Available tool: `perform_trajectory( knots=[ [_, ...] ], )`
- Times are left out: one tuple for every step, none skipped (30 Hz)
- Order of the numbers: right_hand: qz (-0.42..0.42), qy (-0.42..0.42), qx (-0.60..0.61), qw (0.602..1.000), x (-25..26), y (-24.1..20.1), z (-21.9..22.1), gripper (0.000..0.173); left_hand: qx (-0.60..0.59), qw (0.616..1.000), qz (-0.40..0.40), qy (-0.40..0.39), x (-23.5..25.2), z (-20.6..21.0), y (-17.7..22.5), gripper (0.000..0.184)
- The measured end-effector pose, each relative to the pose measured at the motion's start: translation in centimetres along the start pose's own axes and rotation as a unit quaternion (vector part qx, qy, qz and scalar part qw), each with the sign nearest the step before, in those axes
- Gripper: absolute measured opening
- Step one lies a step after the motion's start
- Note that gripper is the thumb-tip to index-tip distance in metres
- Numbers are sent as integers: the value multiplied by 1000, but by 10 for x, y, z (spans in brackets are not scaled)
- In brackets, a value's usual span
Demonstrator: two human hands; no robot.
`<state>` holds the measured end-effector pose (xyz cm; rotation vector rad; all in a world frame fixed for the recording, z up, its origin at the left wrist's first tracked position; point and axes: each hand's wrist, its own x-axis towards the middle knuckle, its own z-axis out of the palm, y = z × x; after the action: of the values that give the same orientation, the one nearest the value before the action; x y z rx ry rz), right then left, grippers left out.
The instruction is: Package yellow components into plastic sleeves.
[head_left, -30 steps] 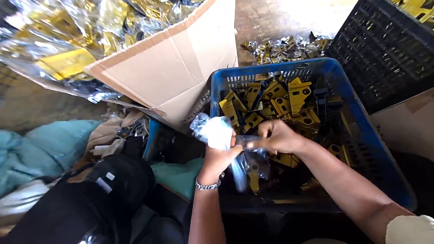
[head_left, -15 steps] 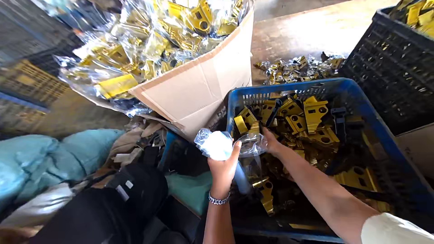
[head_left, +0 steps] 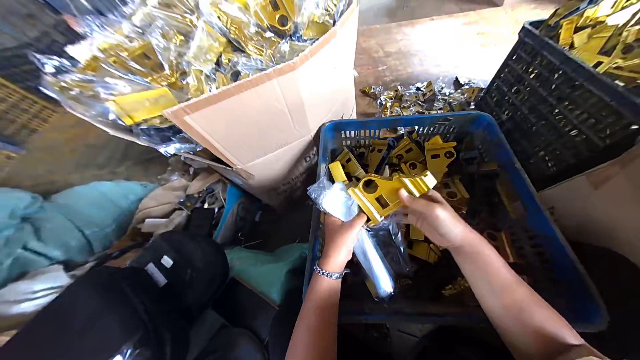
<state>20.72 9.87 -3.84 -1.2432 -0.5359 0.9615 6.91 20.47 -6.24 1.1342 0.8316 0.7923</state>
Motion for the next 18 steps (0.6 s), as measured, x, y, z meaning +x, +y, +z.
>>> perform_trajectory(
  knots=[
    [-41,12,-34,999,0,5,3,27,-35,999,-22,0,1,0,5,27],
    [-100,14,-84,991,0,12,2,30,-67,997,-43,4,2,-1,10,19],
    [-167,-6,-147,975,-1,17,-2,33,-97,994,-57,17,3,-3,14,14],
    [-228,-41,-206,951,-4,20,-6,33,-119,991,-60,34,6,-6,17,15],
    [-268,-82,-251,927,-6,20,-11,35,-132,988,-58,47,8,-10,19,17],
    [-291,-108,-292,905,-8,19,-15,35,-132,988,-57,53,10,-14,21,17],
    [-304,-103,-326,889,-8,18,-20,35,-122,990,-52,49,11,-17,21,17],
    [-312,-76,-360,876,-6,18,-25,35,-109,992,-42,38,10,-16,19,17],
    [-317,-41,-392,863,-4,18,-28,35,-95,995,-24,23,7,-13,16,17],
    [-318,-13,-418,851,-2,19,-29,35,-83,997,-2,8,4,-10,14,19],
    [-321,5,-440,838,-1,21,-29,35,-76,997,19,-2,1,-7,11,20],
    [-333,15,-460,823,-1,26,-26,33,-74,997,30,-10,-2,-5,11,21],
    [-348,17,-475,808,-2,30,-22,32,-74,997,33,-16,-5,-4,11,19],
    [-360,11,-480,800,-3,35,-17,32,-74,997,24,-18,-8,-2,12,18],
    [-361,-5,-473,804,-3,38,-11,34,-71,997,6,-16,-11,1,13,16],
    [-353,-29,-455,817,-4,40,-5,36,-63,998,-11,-17,-13,3,13,17],
    [-337,-58,-413,844,-4,43,-1,36,-54,998,-18,-17,-14,4,11,21],
    [-316,-85,-350,877,-4,44,2,37,-47,999,-14,-15,-13,5,7,26]
  ],
)
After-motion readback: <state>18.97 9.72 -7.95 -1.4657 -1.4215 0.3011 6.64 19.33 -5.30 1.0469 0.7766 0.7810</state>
